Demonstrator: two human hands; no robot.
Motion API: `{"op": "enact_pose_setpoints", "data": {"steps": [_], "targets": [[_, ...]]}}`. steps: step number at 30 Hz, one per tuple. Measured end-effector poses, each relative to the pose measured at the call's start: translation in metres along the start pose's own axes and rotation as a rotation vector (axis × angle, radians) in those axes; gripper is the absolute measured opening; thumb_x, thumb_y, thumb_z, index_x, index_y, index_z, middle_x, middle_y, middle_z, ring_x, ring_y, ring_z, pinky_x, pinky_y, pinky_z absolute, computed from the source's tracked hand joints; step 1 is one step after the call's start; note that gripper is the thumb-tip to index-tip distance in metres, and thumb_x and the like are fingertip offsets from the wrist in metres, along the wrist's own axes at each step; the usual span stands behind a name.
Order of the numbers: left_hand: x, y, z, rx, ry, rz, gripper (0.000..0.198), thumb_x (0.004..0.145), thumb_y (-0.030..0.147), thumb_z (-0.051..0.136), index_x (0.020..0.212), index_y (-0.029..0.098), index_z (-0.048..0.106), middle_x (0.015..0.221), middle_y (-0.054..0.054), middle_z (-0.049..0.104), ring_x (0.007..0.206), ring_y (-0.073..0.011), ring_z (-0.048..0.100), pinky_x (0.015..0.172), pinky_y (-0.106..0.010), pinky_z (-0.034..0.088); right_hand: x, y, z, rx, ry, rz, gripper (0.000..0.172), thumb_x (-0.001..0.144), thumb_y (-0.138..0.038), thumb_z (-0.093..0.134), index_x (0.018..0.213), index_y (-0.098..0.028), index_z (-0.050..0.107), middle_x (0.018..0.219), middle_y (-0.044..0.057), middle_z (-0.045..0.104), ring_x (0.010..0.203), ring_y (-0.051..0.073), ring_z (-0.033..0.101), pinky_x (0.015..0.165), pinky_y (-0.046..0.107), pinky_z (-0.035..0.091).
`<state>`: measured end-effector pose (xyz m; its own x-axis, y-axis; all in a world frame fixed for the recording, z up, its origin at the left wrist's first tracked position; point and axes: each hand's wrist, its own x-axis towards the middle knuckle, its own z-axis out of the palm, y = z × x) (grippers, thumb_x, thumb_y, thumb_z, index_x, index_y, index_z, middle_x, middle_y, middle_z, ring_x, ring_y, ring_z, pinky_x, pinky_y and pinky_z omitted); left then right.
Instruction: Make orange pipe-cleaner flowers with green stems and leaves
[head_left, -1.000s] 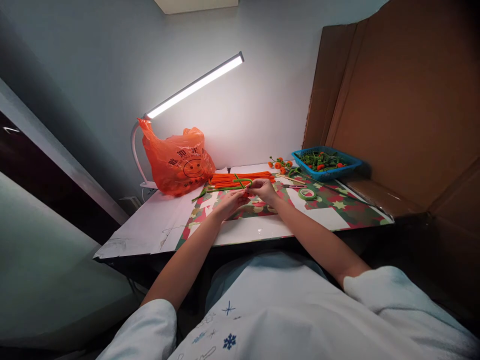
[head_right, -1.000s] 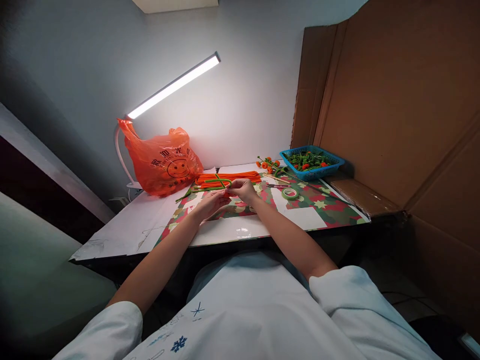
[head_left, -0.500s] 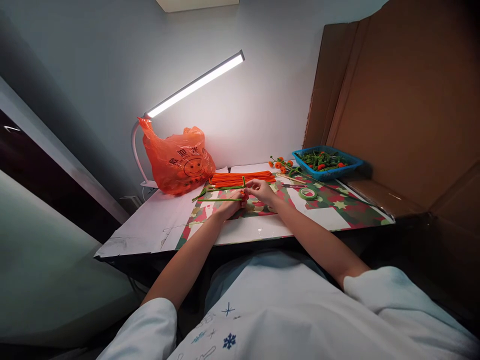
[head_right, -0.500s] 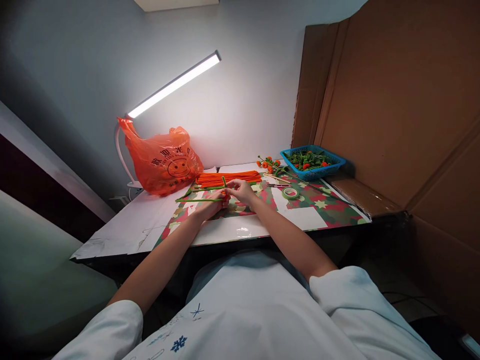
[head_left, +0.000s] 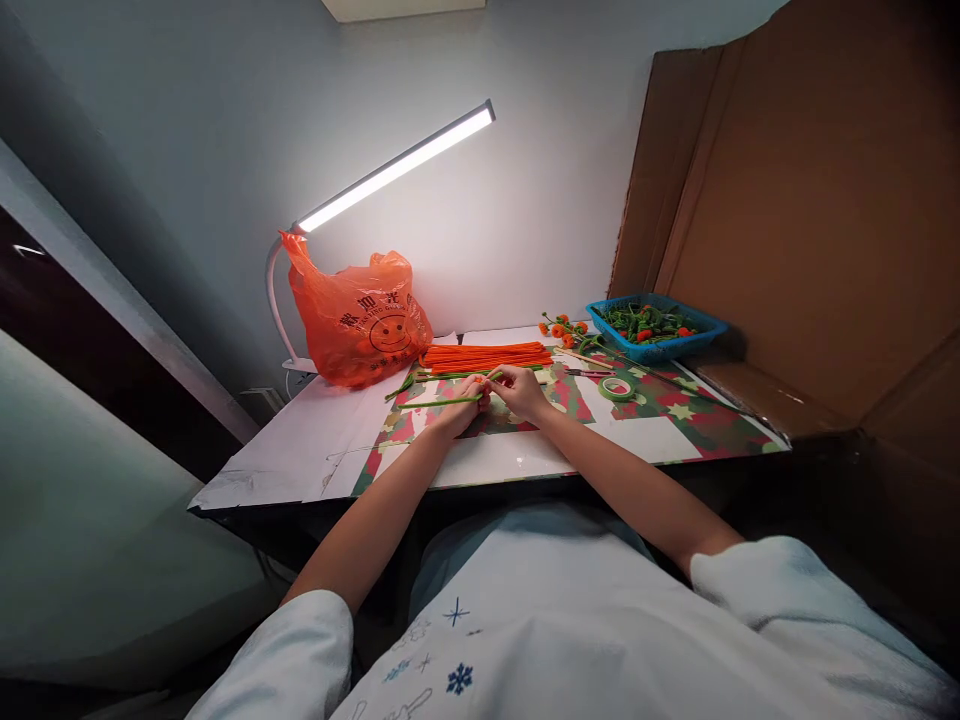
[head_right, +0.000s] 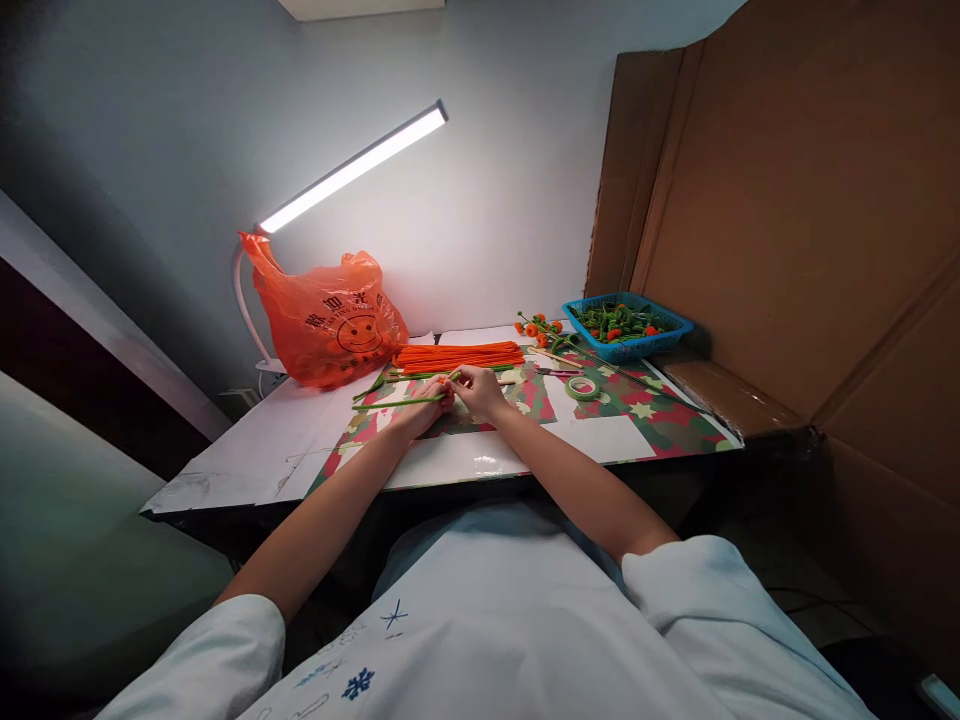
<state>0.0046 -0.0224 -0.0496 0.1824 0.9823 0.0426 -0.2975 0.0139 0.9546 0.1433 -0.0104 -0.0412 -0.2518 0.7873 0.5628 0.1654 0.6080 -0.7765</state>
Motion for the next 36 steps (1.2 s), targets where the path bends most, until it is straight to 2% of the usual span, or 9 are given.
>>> {"op": "enact_pose_setpoints", "data": {"steps": [3, 6, 11, 15, 18, 21, 23, 29, 36], "targets": [[0.0035, 0.0020, 0.0003, -0.023, 0.031, 0.028, 0.016, 0.076, 0.014, 0.055, 0.063, 0.018, 0.048, 0.056, 0.005, 0.041, 0.045, -0.0054, 0.035, 0.043, -0.018, 0.027, 0.0014, 0.0014, -0.0013, 0.045, -0.036, 0.028, 0.034, 0.075, -0.054, 0.064, 0.075, -0.020, 0.069, 0.064, 0.002, 0.063, 0.059, 0.015, 0.054, 0.058, 0.027, 0.041], [0.0056, 0.0053, 0.0001, -0.066, -0.014, -0.033, 0.015, 0.073, 0.016, 0.055, 0.060, 0.018, 0.050, 0.055, 0.003, 0.045, 0.044, -0.0067, 0.035, 0.043, -0.020, 0.029, 0.0019, 0.0012, -0.0016, 0.070, -0.053, 0.024, 0.036, 0.073, -0.056, 0.065, 0.076, -0.021, 0.069, 0.065, 0.002, 0.064, 0.059, 0.015, 0.055, 0.058, 0.027, 0.041], [0.0087, 0.0067, -0.0030, -0.152, -0.005, -0.103, 0.025, 0.080, 0.034, 0.051, 0.060, 0.020, 0.051, 0.052, 0.001, 0.046, 0.042, -0.0098, 0.036, 0.044, -0.025, 0.032, 0.0001, 0.0022, -0.0004, 0.005, -0.088, -0.008, 0.034, 0.075, -0.055, 0.065, 0.075, -0.021, 0.069, 0.061, 0.001, 0.060, 0.055, 0.014, 0.050, 0.055, 0.026, 0.037], [0.0098, 0.0037, -0.0064, -0.136, -0.021, -0.117, 0.027, 0.081, 0.039, 0.052, 0.061, 0.021, 0.051, 0.052, 0.001, 0.046, 0.042, -0.0102, 0.037, 0.046, -0.027, 0.033, -0.0005, 0.0042, -0.0013, -0.099, -0.119, -0.091, 0.021, 0.079, -0.041, 0.063, 0.076, -0.021, 0.068, 0.064, 0.001, 0.060, 0.059, 0.014, 0.049, 0.059, 0.026, 0.037], [0.0085, 0.0030, -0.0061, -0.126, -0.018, -0.098, 0.024, 0.081, 0.039, 0.053, 0.064, 0.021, 0.052, 0.055, 0.000, 0.050, 0.045, -0.0114, 0.042, 0.049, -0.027, 0.036, -0.0007, 0.0036, -0.0031, -0.204, -0.153, -0.205, 0.005, 0.077, -0.023, 0.062, 0.078, -0.021, 0.067, 0.074, 0.002, 0.064, 0.071, 0.016, 0.053, 0.069, 0.028, 0.040], [0.0076, 0.0031, -0.0040, -0.135, -0.019, -0.080, 0.024, 0.081, 0.038, 0.053, 0.064, 0.022, 0.051, 0.057, 0.000, 0.051, 0.048, -0.0122, 0.044, 0.048, -0.025, 0.037, -0.0015, 0.0023, -0.0049, -0.321, -0.214, -0.324, 0.017, 0.071, -0.010, 0.063, 0.085, -0.020, 0.066, 0.084, 0.004, 0.064, 0.083, 0.019, 0.053, 0.077, 0.030, 0.041], [0.0081, 0.0025, -0.0031, -0.132, -0.028, -0.086, 0.024, 0.082, 0.037, 0.052, 0.063, 0.021, 0.051, 0.056, 0.001, 0.050, 0.047, -0.0116, 0.041, 0.046, -0.025, 0.034, -0.0016, 0.0021, -0.0057, -0.393, -0.233, -0.352, 0.019, 0.071, -0.008, 0.064, 0.087, -0.019, 0.065, 0.086, 0.005, 0.062, 0.084, 0.020, 0.052, 0.077, 0.030, 0.040], [0.0094, 0.0003, -0.0015, -0.090, -0.070, -0.128, 0.026, 0.087, 0.037, 0.047, 0.071, 0.018, 0.053, 0.057, 0.001, 0.048, 0.045, -0.0091, 0.037, 0.046, -0.024, 0.031, 0.0011, 0.0060, -0.0089, -0.527, -0.168, -0.358, 0.007, 0.078, -0.012, 0.063, 0.076, -0.018, 0.060, 0.081, 0.005, 0.059, 0.080, 0.020, 0.049, 0.073, 0.030, 0.039], [0.0073, -0.0001, 0.0008, -0.020, -0.022, -0.073, 0.021, 0.078, 0.021, 0.059, 0.061, 0.017, 0.048, 0.053, 0.005, 0.039, 0.044, -0.0059, 0.033, 0.042, -0.019, 0.024, 0.0030, 0.0104, -0.0076, -0.403, -0.053, -0.289, 0.021, 0.078, -0.017, 0.059, 0.061, -0.019, 0.046, 0.065, 0.000, 0.050, 0.066, 0.015, 0.046, 0.064, 0.027, 0.036]]}}
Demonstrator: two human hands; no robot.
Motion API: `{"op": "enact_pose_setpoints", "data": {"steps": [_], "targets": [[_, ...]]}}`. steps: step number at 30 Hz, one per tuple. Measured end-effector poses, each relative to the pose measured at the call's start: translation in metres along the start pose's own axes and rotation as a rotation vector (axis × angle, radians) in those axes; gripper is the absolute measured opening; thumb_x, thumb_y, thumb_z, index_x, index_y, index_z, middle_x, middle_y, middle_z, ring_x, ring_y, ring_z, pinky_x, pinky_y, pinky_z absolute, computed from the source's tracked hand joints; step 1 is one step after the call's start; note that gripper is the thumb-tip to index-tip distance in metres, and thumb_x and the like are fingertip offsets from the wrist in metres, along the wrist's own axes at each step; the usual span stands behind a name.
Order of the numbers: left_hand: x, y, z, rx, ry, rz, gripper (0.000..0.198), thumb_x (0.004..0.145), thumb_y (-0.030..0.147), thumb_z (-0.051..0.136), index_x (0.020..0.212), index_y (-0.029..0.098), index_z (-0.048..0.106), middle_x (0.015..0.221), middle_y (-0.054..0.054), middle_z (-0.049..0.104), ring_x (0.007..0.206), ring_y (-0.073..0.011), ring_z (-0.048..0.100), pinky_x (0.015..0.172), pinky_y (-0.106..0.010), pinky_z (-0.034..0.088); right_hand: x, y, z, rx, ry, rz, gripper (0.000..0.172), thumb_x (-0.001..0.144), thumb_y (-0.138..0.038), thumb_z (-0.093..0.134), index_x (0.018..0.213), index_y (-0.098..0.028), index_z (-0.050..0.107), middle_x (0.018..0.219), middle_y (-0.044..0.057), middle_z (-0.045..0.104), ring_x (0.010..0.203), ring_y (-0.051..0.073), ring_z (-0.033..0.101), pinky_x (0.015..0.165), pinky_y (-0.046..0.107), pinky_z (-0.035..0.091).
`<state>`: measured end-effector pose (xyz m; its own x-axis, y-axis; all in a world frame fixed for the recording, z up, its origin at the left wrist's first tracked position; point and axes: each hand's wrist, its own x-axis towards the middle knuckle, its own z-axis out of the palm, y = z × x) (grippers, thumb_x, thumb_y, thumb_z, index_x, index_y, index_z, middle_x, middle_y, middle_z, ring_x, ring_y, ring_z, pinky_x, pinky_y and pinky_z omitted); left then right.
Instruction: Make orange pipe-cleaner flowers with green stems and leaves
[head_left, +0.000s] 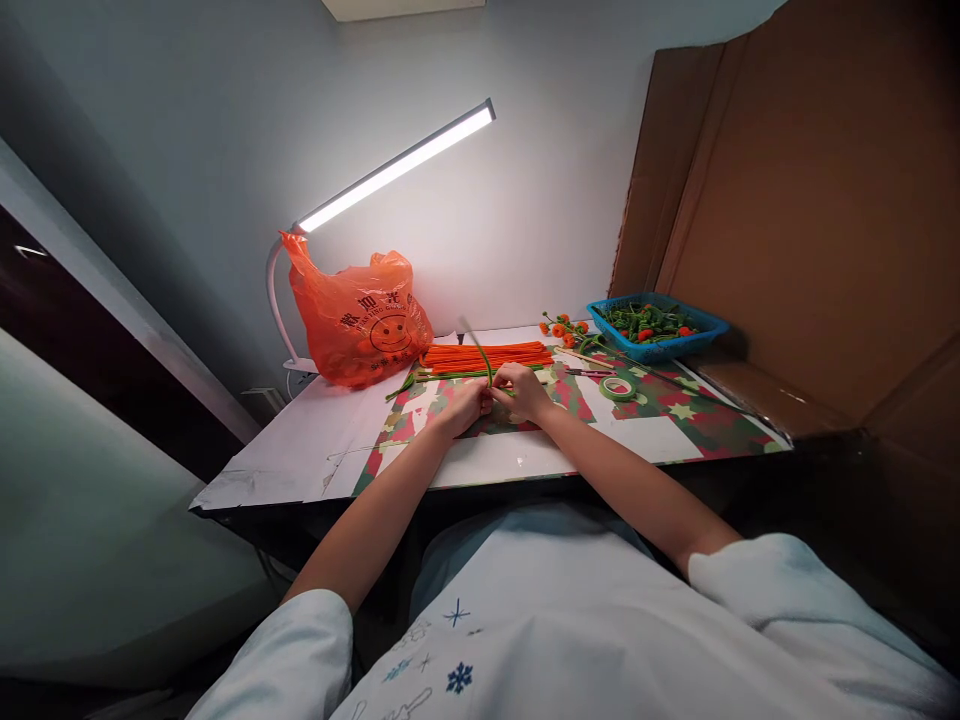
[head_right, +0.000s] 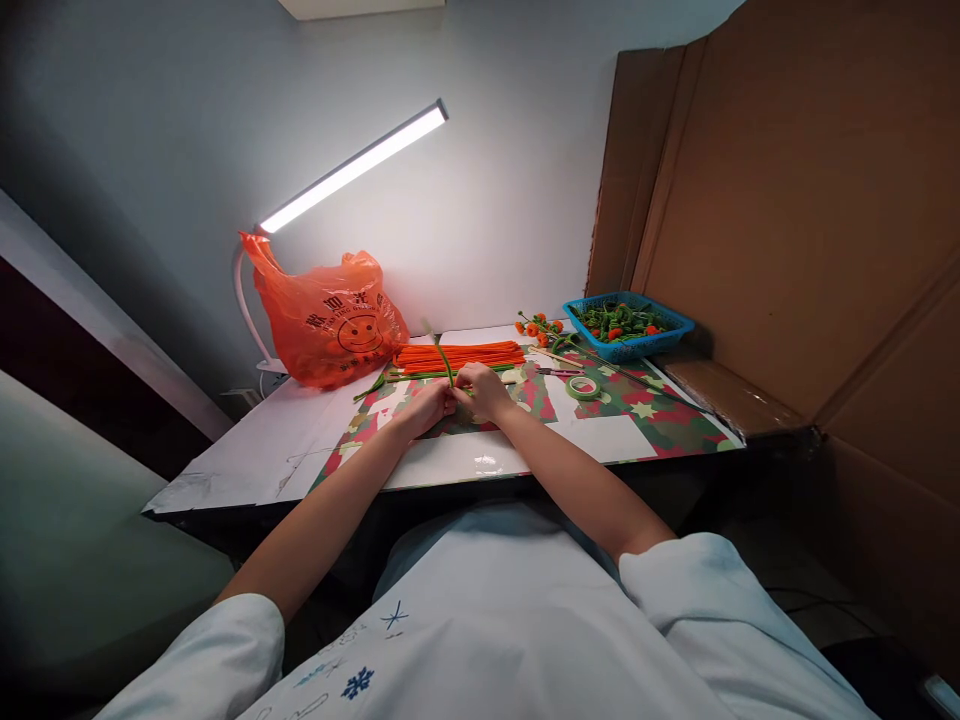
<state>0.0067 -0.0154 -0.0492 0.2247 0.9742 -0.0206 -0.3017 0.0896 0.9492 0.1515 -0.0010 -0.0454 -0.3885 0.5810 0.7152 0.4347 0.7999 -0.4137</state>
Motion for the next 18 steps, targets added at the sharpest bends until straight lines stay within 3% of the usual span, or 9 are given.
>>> {"op": "enact_pose_setpoints", "data": {"steps": [5, 10, 15, 18], "targets": [[0.000, 0.001, -0.004, 0.043, -0.004, 0.101, 0.019, 0.078, 0.025, 0.066, 0.067, 0.015, 0.055, 0.056, 0.004, 0.044, 0.049, -0.0057, 0.039, 0.046, -0.019, 0.030, 0.002, -0.004, 0.002, 0.124, 0.062, 0.111, 0.022, 0.073, -0.024, 0.060, 0.058, -0.019, 0.044, 0.060, -0.002, 0.049, 0.059, 0.013, 0.045, 0.060, 0.026, 0.037], [-0.002, 0.002, -0.004, 0.043, 0.002, 0.102, 0.025, 0.071, 0.031, 0.075, 0.076, 0.016, 0.056, 0.062, 0.005, 0.048, 0.050, -0.0038, 0.042, 0.047, -0.016, 0.030, 0.003, -0.005, 0.001, 0.287, 0.132, 0.265, 0.013, 0.072, -0.024, 0.057, 0.061, -0.019, 0.052, 0.063, -0.001, 0.057, 0.063, 0.013, 0.053, 0.063, 0.026, 0.041], [-0.001, 0.003, -0.006, 0.081, 0.063, 0.104, 0.031, 0.074, 0.043, 0.071, 0.075, 0.017, 0.053, 0.058, 0.005, 0.048, 0.046, -0.0046, 0.040, 0.045, -0.016, 0.030, 0.003, -0.003, -0.005, 0.306, 0.041, 0.290, 0.013, 0.070, -0.029, 0.064, 0.070, -0.018, 0.058, 0.068, 0.000, 0.061, 0.062, 0.013, 0.055, 0.061, 0.026, 0.044], [0.001, 0.003, -0.009, 0.135, 0.087, 0.100, 0.037, 0.079, 0.050, 0.064, 0.069, 0.017, 0.049, 0.053, 0.005, 0.045, 0.043, -0.0049, 0.035, 0.042, -0.018, 0.026, 0.002, -0.004, -0.009, 0.287, -0.056, 0.217, 0.015, 0.072, -0.029, 0.065, 0.081, -0.017, 0.060, 0.072, 0.000, 0.062, 0.064, 0.014, 0.056, 0.061, 0.026, 0.045]]}}
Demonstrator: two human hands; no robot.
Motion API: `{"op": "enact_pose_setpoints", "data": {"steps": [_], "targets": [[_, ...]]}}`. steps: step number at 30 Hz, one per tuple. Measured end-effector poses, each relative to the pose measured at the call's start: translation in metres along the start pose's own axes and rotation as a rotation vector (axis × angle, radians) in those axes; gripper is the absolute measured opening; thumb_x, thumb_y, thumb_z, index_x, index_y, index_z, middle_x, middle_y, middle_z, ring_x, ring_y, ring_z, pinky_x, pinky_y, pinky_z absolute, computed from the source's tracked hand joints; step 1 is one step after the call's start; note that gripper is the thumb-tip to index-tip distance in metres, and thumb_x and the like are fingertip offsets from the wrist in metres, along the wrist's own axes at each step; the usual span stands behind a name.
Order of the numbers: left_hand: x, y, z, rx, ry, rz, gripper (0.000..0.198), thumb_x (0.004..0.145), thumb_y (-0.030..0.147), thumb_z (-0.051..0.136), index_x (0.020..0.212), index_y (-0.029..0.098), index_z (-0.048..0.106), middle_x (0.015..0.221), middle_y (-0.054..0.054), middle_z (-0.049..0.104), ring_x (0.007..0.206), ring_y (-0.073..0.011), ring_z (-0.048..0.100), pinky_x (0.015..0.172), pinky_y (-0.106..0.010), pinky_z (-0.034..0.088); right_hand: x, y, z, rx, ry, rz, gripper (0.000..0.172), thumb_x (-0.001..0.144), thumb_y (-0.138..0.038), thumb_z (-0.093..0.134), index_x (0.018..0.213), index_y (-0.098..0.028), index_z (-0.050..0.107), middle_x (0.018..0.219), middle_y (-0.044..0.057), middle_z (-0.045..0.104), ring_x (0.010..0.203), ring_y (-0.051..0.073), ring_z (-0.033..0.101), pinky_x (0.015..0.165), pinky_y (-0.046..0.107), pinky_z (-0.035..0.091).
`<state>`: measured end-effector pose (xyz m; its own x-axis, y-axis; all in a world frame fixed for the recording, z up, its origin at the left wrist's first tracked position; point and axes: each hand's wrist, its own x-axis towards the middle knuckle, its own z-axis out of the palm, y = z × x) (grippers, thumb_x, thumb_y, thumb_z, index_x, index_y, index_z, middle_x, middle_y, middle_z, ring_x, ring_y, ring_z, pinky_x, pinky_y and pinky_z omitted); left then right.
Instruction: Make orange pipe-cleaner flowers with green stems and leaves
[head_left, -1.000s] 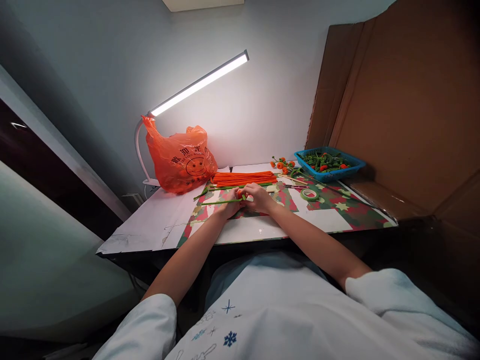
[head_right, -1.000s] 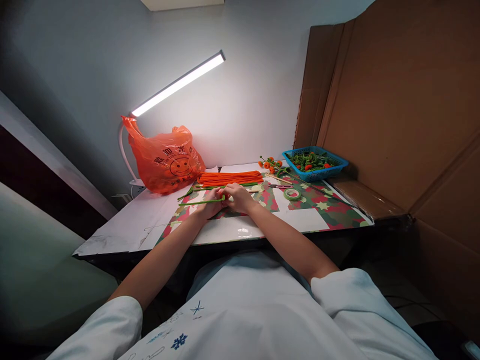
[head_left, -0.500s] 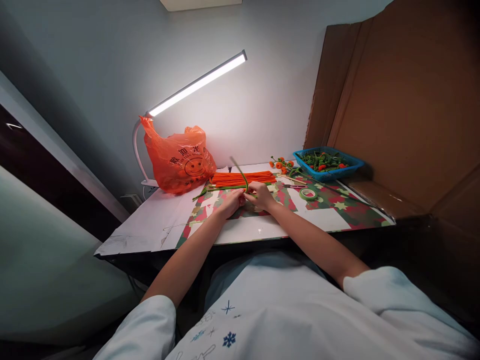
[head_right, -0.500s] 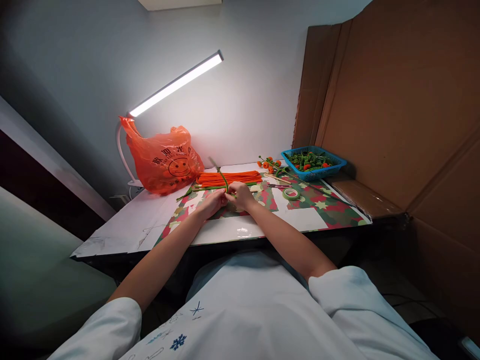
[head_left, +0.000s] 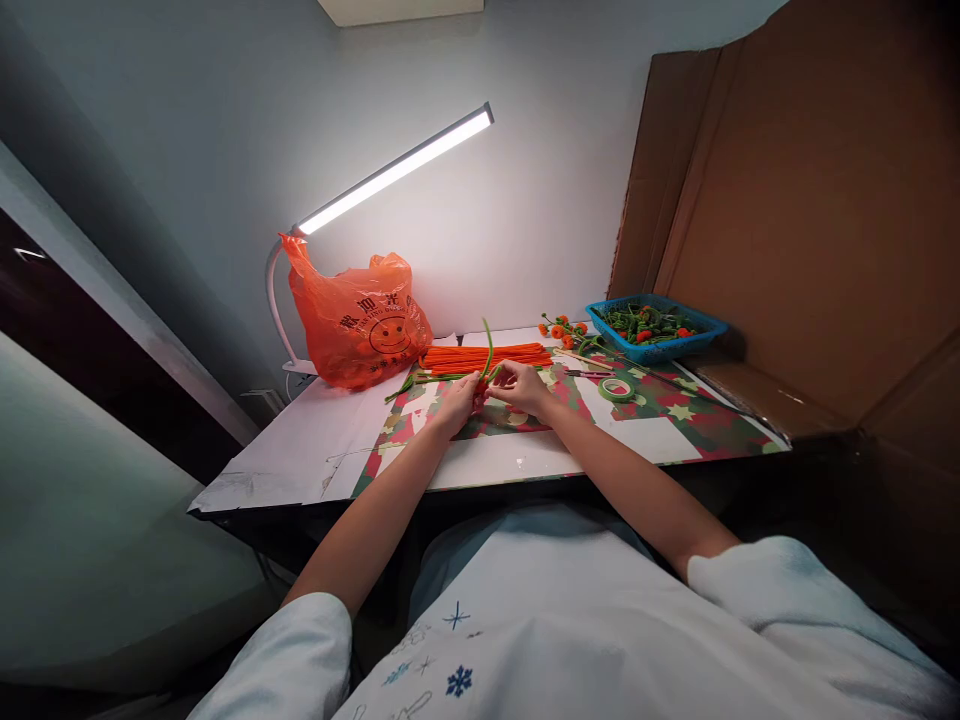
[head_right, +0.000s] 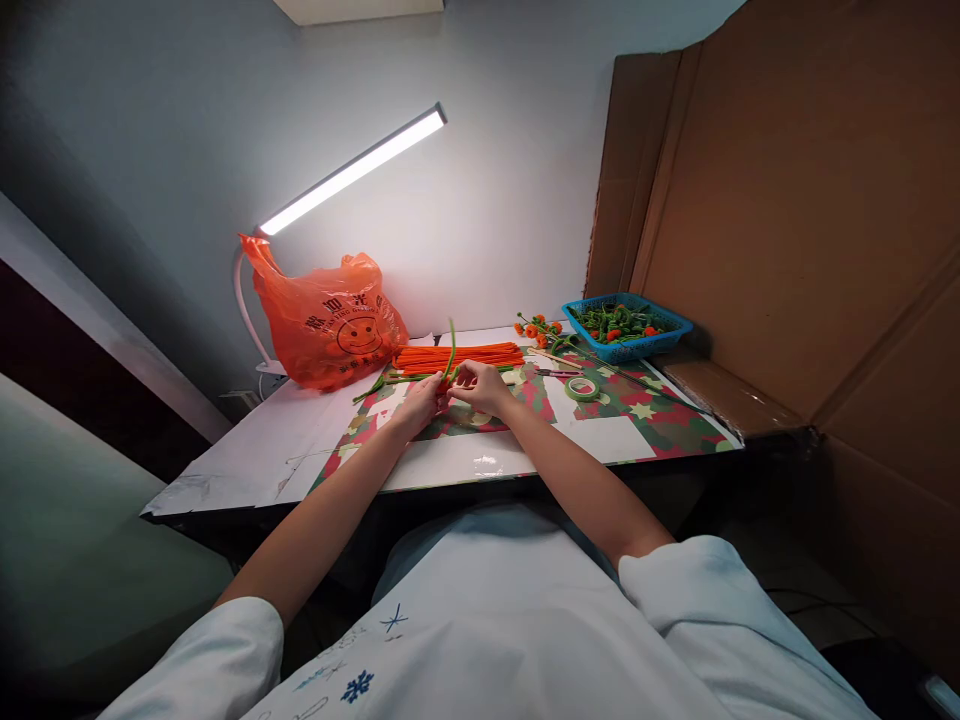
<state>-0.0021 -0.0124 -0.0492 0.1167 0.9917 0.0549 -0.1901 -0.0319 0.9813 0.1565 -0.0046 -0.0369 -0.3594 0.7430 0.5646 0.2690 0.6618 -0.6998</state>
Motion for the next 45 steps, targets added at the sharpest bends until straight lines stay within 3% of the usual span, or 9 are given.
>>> {"op": "enact_pose_setpoints", "data": {"steps": [3, 6, 8, 12, 19, 23, 31, 38, 45], "targets": [[0.000, 0.000, -0.001, 0.025, -0.009, 0.010, 0.041, 0.081, 0.052, 0.060, 0.065, 0.017, 0.045, 0.051, 0.005, 0.041, 0.041, -0.0048, 0.032, 0.042, -0.018, 0.023, -0.002, -0.002, -0.004, -0.164, 0.038, -0.178, 0.021, 0.076, -0.024, 0.063, 0.096, -0.018, 0.062, 0.090, 0.006, 0.064, 0.084, 0.020, 0.058, 0.075, 0.033, 0.048], [-0.003, 0.002, 0.001, 0.062, -0.013, 0.024, 0.041, 0.082, 0.050, 0.059, 0.062, 0.019, 0.041, 0.048, 0.007, 0.033, 0.040, -0.0044, 0.025, 0.041, -0.019, 0.019, -0.002, -0.002, -0.008, -0.421, 0.125, -0.320, 0.031, 0.077, -0.024, 0.065, 0.108, -0.021, 0.063, 0.114, 0.010, 0.060, 0.111, 0.027, 0.051, 0.094, 0.041, 0.040], [-0.005, 0.004, 0.002, 0.100, -0.010, 0.020, 0.039, 0.083, 0.048, 0.059, 0.063, 0.019, 0.042, 0.048, 0.008, 0.029, 0.039, -0.0044, 0.023, 0.041, -0.019, 0.017, -0.002, -0.002, -0.009, -0.520, 0.075, -0.388, 0.031, 0.079, -0.027, 0.066, 0.110, -0.022, 0.063, 0.120, 0.010, 0.059, 0.118, 0.029, 0.047, 0.099, 0.043, 0.035], [-0.006, 0.005, 0.003, 0.131, 0.028, 0.005, 0.038, 0.085, 0.049, 0.056, 0.066, 0.018, 0.046, 0.050, 0.007, 0.029, 0.040, -0.0050, 0.023, 0.041, -0.020, 0.016, 0.000, 0.001, -0.008, -0.556, -0.079, -0.471, 0.021, 0.091, -0.033, 0.055, 0.106, -0.023, 0.065, 0.099, 0.008, 0.066, 0.098, 0.024, 0.058, 0.089, 0.039, 0.037], [-0.003, 0.002, 0.000, 0.083, -0.032, -0.061, 0.052, 0.085, 0.061, 0.049, 0.058, 0.020, 0.032, 0.051, 0.008, 0.020, 0.040, -0.0044, 0.016, 0.042, -0.021, 0.012, 0.002, 0.009, -0.002, -0.570, -0.103, -0.499, 0.039, 0.098, -0.042, 0.038, 0.090, -0.017, 0.067, 0.077, 0.007, 0.063, 0.070, 0.018, 0.055, 0.065, 0.029, 0.035], [-0.001, 0.000, -0.002, 0.118, -0.047, -0.046, 0.052, 0.085, 0.061, 0.048, 0.057, 0.020, 0.035, 0.049, 0.007, 0.023, 0.040, -0.0054, 0.016, 0.042, -0.022, 0.013, 0.002, 0.010, 0.000, -0.593, -0.119, -0.477, 0.043, 0.098, -0.045, 0.036, 0.082, -0.018, 0.065, 0.075, 0.007, 0.062, 0.067, 0.017, 0.053, 0.062, 0.028, 0.031], [0.000, -0.001, -0.004, 0.169, -0.040, -0.016, 0.050, 0.083, 0.056, 0.055, 0.054, 0.021, 0.036, 0.047, 0.006, 0.027, 0.040, -0.0068, 0.019, 0.044, -0.024, 0.013, 0.001, 0.008, 0.007, -0.626, -0.148, -0.460, 0.039, 0.099, -0.041, 0.035, 0.087, -0.016, 0.063, 0.076, 0.008, 0.064, 0.065, 0.018, 0.054, 0.061, 0.029, 0.031], [-0.003, 0.005, -0.001, 0.414, -0.004, 0.210, 0.040, 0.086, 0.027, 0.053, 0.048, 0.019, 0.040, 0.052, 0.002, 0.039, 0.052, -0.0120, 0.032, 0.053, -0.027, 0.025, -0.002, 0.004, 0.009, -0.649, -0.220, -0.454, 0.017, 0.094, -0.023, 0.046, 0.089, -0.015, 0.062, 0.087, 0.010, 0.069, 0.073, 0.019, 0.059, 0.061, 0.027, 0.032], [-0.003, 0.000, -0.002, 0.417, 0.006, 0.220, 0.039, 0.090, 0.033, 0.046, 0.054, 0.020, 0.042, 0.054, 0.003, 0.039, 0.051, -0.0122, 0.033, 0.052, -0.025, 0.026, 0.002, 0.011, 0.012, -0.497, -0.163, -0.213, 0.028, 0.095, -0.028, 0.048, 0.072, -0.016, 0.061, 0.070, 0.006, 0.065, 0.061, 0.016, 0.054, 0.057, 0.026, 0.028]]}}
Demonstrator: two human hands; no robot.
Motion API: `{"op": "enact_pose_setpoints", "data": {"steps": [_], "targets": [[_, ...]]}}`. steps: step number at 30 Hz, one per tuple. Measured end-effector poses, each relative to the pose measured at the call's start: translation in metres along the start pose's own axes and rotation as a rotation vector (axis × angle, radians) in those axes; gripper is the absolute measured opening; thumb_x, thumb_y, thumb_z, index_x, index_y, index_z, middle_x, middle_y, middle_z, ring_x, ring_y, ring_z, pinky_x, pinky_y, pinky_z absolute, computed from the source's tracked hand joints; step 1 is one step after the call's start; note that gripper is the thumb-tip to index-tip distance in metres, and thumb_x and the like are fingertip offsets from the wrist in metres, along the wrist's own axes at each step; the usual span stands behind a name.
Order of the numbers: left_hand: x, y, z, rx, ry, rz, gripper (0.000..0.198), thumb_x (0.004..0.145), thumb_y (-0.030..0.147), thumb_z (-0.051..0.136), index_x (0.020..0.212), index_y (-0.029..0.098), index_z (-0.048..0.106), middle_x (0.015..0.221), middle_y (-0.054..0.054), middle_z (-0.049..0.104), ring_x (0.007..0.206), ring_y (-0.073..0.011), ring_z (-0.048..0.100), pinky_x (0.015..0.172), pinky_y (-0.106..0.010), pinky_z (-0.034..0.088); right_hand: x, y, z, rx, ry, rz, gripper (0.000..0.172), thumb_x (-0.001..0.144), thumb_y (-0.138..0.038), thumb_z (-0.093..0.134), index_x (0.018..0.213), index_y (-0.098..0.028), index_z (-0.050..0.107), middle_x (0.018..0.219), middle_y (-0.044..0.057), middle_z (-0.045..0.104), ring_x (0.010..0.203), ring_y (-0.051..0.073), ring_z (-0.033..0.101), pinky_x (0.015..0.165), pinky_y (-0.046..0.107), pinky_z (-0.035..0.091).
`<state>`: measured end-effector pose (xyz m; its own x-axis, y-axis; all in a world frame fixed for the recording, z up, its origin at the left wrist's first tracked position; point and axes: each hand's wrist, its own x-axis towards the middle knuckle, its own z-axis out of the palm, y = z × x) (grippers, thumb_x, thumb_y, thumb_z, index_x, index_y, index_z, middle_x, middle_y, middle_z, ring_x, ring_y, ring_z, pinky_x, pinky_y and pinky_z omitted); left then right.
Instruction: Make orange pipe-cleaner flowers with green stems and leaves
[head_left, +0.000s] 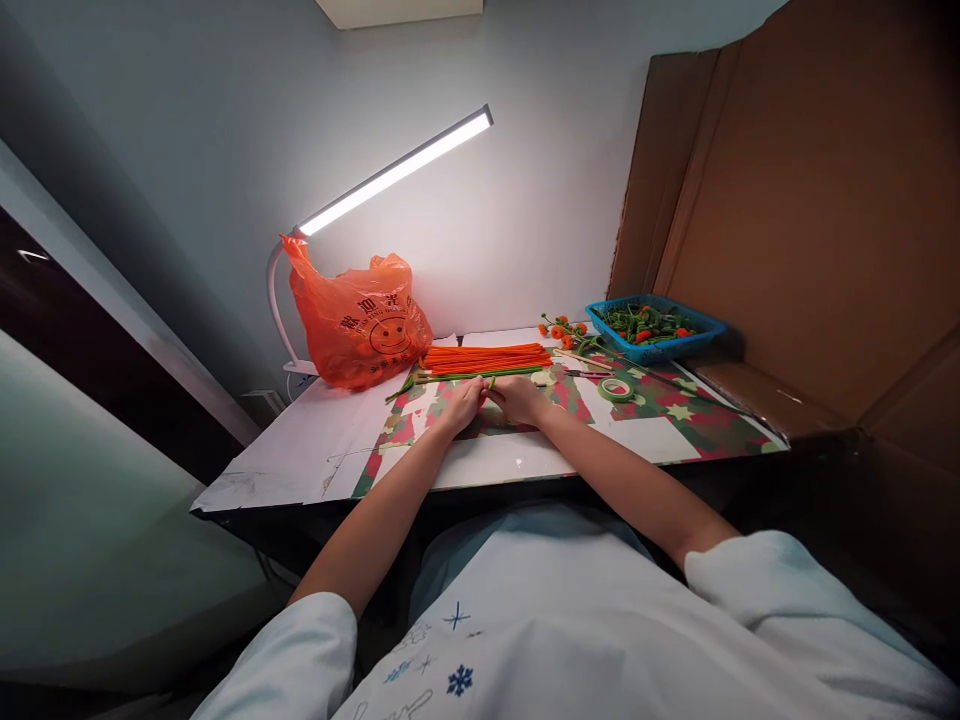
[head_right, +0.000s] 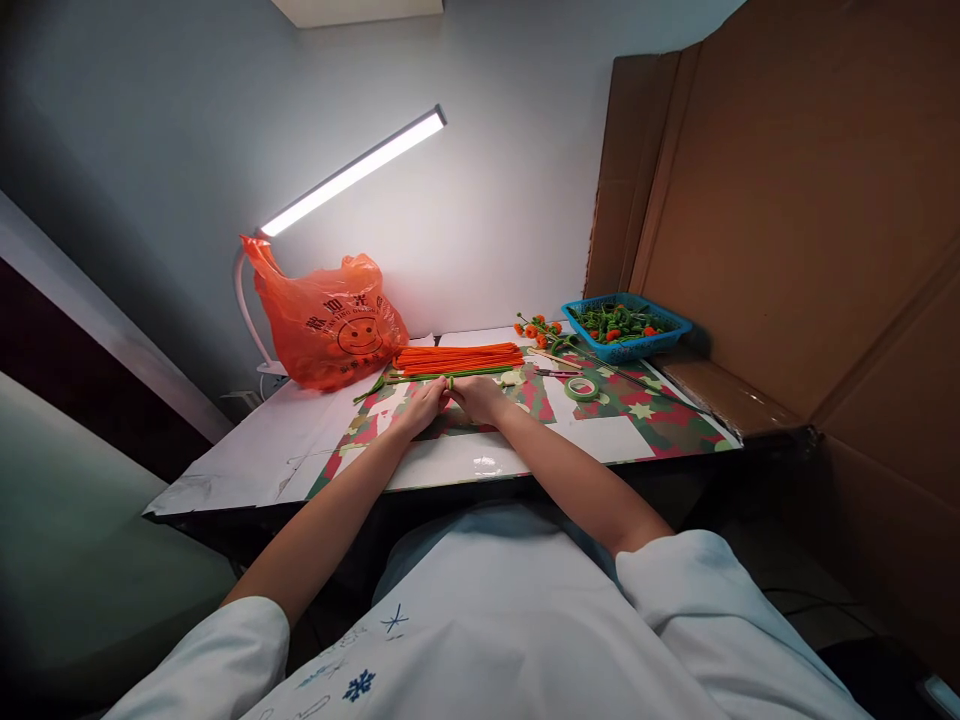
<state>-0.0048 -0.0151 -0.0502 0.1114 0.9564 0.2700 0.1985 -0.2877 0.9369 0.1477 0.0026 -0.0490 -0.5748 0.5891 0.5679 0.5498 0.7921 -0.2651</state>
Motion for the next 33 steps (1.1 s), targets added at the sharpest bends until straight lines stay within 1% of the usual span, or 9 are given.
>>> {"op": "enact_pose_setpoints", "data": {"steps": [3, 7, 12, 16, 20, 23, 26, 30, 33], "targets": [[-0.001, -0.001, 0.002, -0.111, 0.013, -0.003, 0.034, 0.088, 0.035, 0.052, 0.059, 0.019, 0.045, 0.058, 0.003, 0.040, 0.052, -0.0109, 0.033, 0.052, -0.023, 0.028, 0.002, 0.003, -0.002, 0.173, 0.022, 0.054, 0.033, 0.094, -0.037, 0.049, 0.069, -0.017, 0.060, 0.068, 0.004, 0.063, 0.057, 0.013, 0.050, 0.057, 0.025, 0.030], [-0.003, 0.004, 0.003, -0.248, -0.062, -0.046, 0.030, 0.087, 0.040, 0.053, 0.066, 0.019, 0.048, 0.060, 0.003, 0.041, 0.051, -0.0097, 0.032, 0.049, -0.022, 0.028, 0.004, 0.006, -0.010, 0.323, 0.021, 0.052, 0.039, 0.092, -0.045, 0.048, 0.068, -0.017, 0.059, 0.065, 0.002, 0.060, 0.055, 0.011, 0.046, 0.057, 0.023, 0.032], [-0.005, 0.013, 0.001, -0.414, -0.154, -0.103, 0.028, 0.081, 0.043, 0.062, 0.074, 0.017, 0.053, 0.065, 0.002, 0.046, 0.054, -0.0083, 0.038, 0.050, -0.021, 0.031, 0.006, 0.009, -0.017, 0.397, 0.011, 0.068, 0.038, 0.090, -0.047, 0.048, 0.067, -0.017, 0.057, 0.062, -0.001, 0.056, 0.055, 0.011, 0.045, 0.056, 0.023, 0.033], [-0.006, 0.016, -0.001, -0.448, -0.184, -0.110, 0.033, 0.076, 0.045, 0.069, 0.084, 0.016, 0.055, 0.067, 0.004, 0.047, 0.054, -0.0069, 0.039, 0.052, -0.020, 0.032, 0.006, 0.009, -0.019, 0.433, 0.010, 0.066, 0.036, 0.089, -0.046, 0.048, 0.068, -0.018, 0.054, 0.061, -0.002, 0.053, 0.055, 0.010, 0.044, 0.055, 0.023, 0.033], [-0.010, 0.016, -0.002, -0.259, -0.154, 0.025, 0.032, 0.075, 0.046, 0.069, 0.082, 0.018, 0.055, 0.067, 0.003, 0.051, 0.058, -0.0088, 0.042, 0.056, -0.021, 0.033, 0.005, 0.009, -0.022, 0.472, -0.019, 0.116, 0.035, 0.087, -0.045, 0.050, 0.065, -0.018, 0.053, 0.059, -0.002, 0.051, 0.052, 0.009, 0.041, 0.051, 0.022, 0.031], [-0.013, 0.017, -0.002, -0.016, -0.081, 0.133, 0.022, 0.076, 0.037, 0.070, 0.080, 0.020, 0.056, 0.064, 0.004, 0.051, 0.059, -0.0108, 0.041, 0.059, -0.022, 0.033, 0.005, 0.011, -0.023, 0.536, -0.095, 0.216, 0.036, 0.083, -0.047, 0.054, 0.062, -0.018, 0.052, 0.056, -0.003, 0.049, 0.048, 0.009, 0.038, 0.047, 0.022, 0.029], [-0.014, 0.017, -0.002, 0.123, -0.017, 0.205, 0.015, 0.075, 0.027, 0.071, 0.078, 0.021, 0.057, 0.063, 0.004, 0.049, 0.060, -0.0119, 0.040, 0.062, -0.023, 0.032, 0.006, 0.012, -0.025, 0.669, -0.177, 0.313, 0.040, 0.080, -0.049, 0.059, 0.056, -0.018, 0.048, 0.050, -0.004, 0.044, 0.044, 0.008, 0.036, 0.043, 0.022, 0.029], [-0.013, 0.016, -0.002, 0.231, -0.049, 0.343, 0.011, 0.074, 0.022, 0.070, 0.079, 0.021, 0.061, 0.076, -0.001, 0.055, 0.072, -0.0152, 0.046, 0.072, -0.025, 0.036, 0.007, 0.009, -0.032, 0.871, -0.286, 0.390, 0.045, 0.079, -0.047, 0.061, 0.050, -0.019, 0.043, 0.042, -0.004, 0.038, 0.039, 0.007, 0.034, 0.041, 0.022, 0.029], [-0.013, 0.016, -0.001, 0.293, -0.043, 0.434, 0.012, 0.076, 0.025, 0.069, 0.085, 0.021, 0.062, 0.081, -0.003, 0.057, 0.076, -0.0160, 0.049, 0.076, -0.026, 0.038, 0.007, 0.007, -0.035, 0.947, -0.299, 0.419, 0.042, 0.080, -0.043, 0.060, 0.051, -0.019, 0.042, 0.043, -0.005, 0.038, 0.039, 0.007, 0.033, 0.041, 0.022, 0.029]]}}
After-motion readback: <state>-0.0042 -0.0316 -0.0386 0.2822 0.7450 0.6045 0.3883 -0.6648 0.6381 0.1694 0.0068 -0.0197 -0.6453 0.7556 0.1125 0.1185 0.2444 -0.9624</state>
